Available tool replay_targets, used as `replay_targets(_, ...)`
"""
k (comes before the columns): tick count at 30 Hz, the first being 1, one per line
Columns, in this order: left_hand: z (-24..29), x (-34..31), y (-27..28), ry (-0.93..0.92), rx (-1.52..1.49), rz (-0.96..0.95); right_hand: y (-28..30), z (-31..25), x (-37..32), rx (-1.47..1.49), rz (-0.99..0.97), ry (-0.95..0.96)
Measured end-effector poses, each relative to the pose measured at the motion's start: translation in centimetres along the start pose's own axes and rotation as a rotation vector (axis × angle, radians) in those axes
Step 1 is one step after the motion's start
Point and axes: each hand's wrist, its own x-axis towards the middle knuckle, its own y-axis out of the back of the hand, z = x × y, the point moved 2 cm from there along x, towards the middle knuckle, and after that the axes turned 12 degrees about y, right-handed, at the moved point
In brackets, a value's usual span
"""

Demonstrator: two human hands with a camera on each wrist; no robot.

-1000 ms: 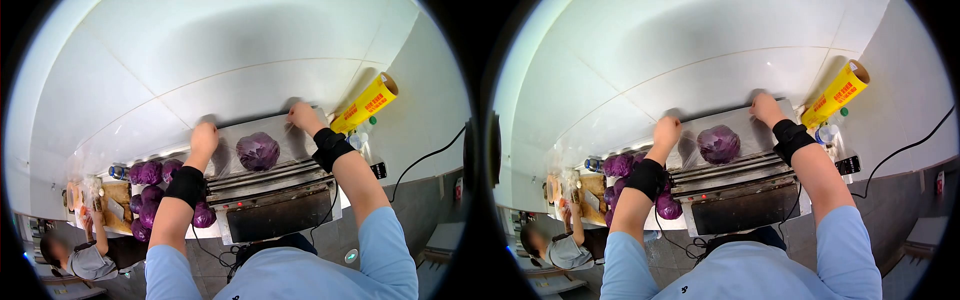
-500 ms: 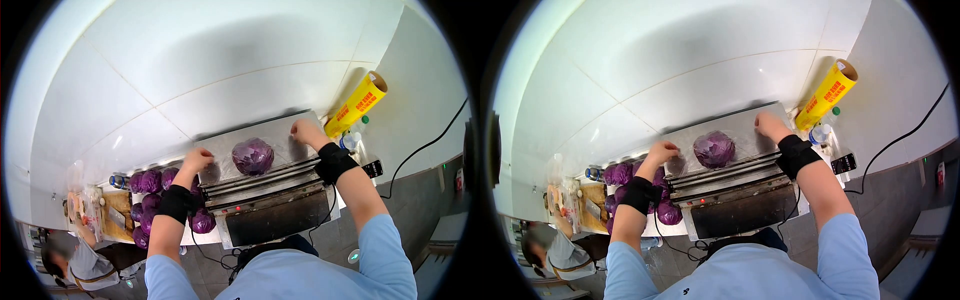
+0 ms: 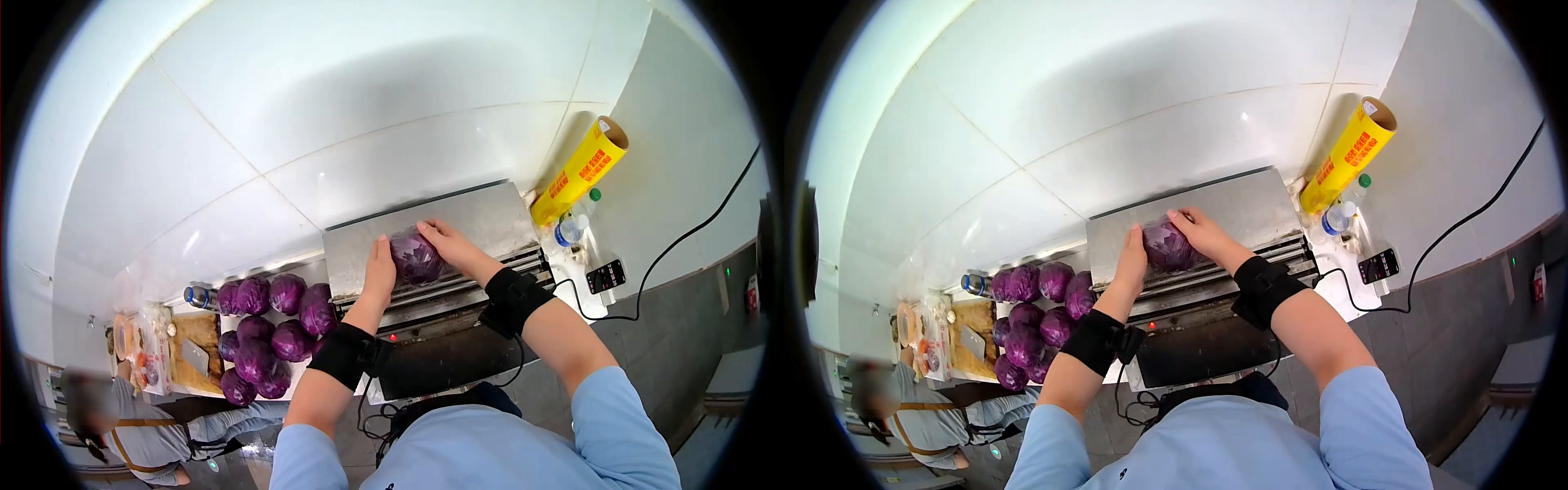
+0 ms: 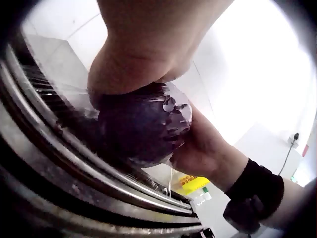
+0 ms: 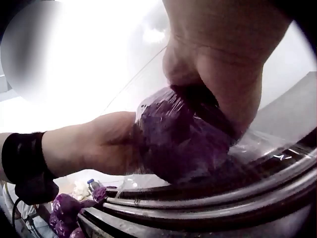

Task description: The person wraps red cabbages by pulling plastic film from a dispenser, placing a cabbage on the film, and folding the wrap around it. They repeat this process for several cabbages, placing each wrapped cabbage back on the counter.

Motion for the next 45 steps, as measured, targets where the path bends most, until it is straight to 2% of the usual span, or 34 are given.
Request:
replay_targets(3,0.1,-0.2,-0.8,0.104,-0.055,0.038,-0.5,-0.4,0.0,0.046,0.001,-0.062)
replay_targets(5,0.0,0.2,-0.4,0.07,-0.062,-0.043,-0.5,-1.0,0.4,0.007,-0.049,-0.107)
replay_targets(6,0.2,0.4,-0.1,0.049,-0.068,-0.082,-0.4,-1.1,0.2,-0.022,-0.051,-0.062)
replay_targets(9,0.5,-0.2,1.9,-0.192,0.286,-0.264,-0.3,-1.6,0.4,-0.098,-0.056,0.045)
replay_targets(10,1.7,-1.4,2.1,-0.24,0.551,-0.283,-0.3,-1.5,0.6,-0.111,-0.05,0.056)
replay_targets(14,2.9,-3.4,0.9,-0.277,0.607,-0.186,-0.8,-0.6,0.8,-0.178,0.014,0.07)
replay_targets(18,1.8,-5.1,1.4,-0.325,0.543,-0.192,-1.4,-2.0,-1.0,-0.255,-0.013,0.123)
replay_targets(22,1.2,-8.4,1.9,-0.374,0.669,-0.115,-1.6,-2.6,-3.3,-0.362,-0.046,0.132)
replay_targets(25,0.8,-11.0,1.7,-0.392,0.694,-0.107,-2.1,-3.2,-6.1,-0.375,-0.035,0.1)
replay_targets(27,1.1,-13.1,1.6,-0.33,0.662,-0.147,-2.1,-3.4,-7.6,-0.365,-0.03,0.095)
replay_targets(30,0.0,-15.0,1.9,-0.309,0.66,-0.179,-2.2,-3.1,-9.6,-0.405,-0.042,0.169)
replay_targets(33,-0.6,-17.7,1.9,-0.55,0.8,-0.098,-2.3,-2.3,-11.8,-0.458,-0.039,0.185)
replay_targets(37,-2.8,-19.8,2.0,-0.447,0.788,-0.134,-2.9,-2.9,-15.8,-0.514,-0.04,0.112)
replay_targets(39,-3.4,-21.3,2.0,-0.461,0.816,-0.127,-3.0,-2.2,-17.4,-0.484,-0.057,0.155)
replay_targets(42,-3.7,-23.0,2.1,-0.46,0.837,-0.145,-3.5,-2.6,-20.5,-0.446,0.014,0.089)
replay_targets(45,-5.4,-22.9,2.3,-0.503,0.873,-0.15,-2.9,-1.6,-22.3,-0.441,-0.067,0.25)
